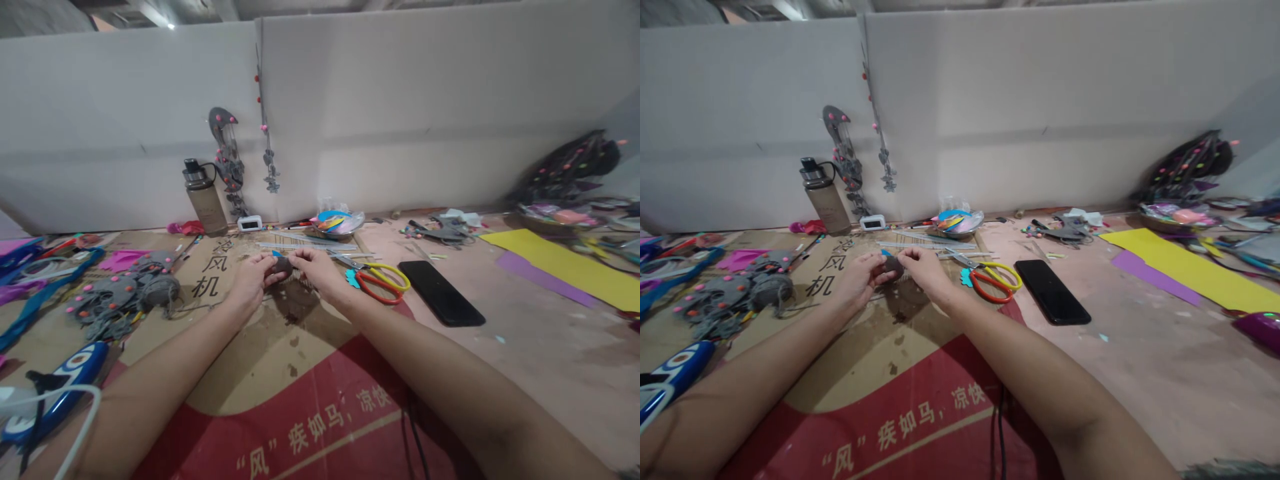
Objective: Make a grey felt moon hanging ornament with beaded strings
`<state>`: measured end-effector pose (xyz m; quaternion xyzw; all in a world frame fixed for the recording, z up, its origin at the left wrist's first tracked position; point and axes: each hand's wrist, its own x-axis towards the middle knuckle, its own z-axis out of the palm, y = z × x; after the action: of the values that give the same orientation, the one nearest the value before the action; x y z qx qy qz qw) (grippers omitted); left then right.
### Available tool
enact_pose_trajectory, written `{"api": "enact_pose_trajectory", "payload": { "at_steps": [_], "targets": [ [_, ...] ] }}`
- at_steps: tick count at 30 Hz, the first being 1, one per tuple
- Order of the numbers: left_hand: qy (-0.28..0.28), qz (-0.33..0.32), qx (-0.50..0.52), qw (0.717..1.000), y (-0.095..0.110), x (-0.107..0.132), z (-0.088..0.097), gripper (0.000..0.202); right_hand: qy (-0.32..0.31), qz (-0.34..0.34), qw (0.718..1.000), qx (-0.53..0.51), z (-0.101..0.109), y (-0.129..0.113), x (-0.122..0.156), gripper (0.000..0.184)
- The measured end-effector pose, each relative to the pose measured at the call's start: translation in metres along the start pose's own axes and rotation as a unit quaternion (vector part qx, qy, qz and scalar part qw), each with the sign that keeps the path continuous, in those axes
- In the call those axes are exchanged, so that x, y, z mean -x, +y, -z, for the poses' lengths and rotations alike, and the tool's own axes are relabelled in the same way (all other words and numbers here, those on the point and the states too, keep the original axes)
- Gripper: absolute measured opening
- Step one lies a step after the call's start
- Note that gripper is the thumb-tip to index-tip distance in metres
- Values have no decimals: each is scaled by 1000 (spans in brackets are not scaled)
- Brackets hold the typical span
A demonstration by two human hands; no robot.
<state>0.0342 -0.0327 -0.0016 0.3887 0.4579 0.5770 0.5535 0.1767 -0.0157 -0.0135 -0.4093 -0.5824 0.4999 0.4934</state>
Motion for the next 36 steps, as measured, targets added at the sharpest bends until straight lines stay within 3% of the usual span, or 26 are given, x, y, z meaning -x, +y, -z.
{"api": "enact_pose_trajectory", "payload": {
  "at_steps": [11, 22, 36],
  "targets": [
    [-20, -38, -59, 997, 5, 6, -5, 21, -57, -18, 997, -55, 1, -18, 4, 23],
    [-9, -33, -52, 998, 3, 10, -8, 22, 22, 52, 997, 60, 0, -9, 2, 15],
    [-47, -2, -13, 999, -6, 4, -5, 25, 53, -16, 998, -6, -4, 5, 0, 11]
  ]
}}
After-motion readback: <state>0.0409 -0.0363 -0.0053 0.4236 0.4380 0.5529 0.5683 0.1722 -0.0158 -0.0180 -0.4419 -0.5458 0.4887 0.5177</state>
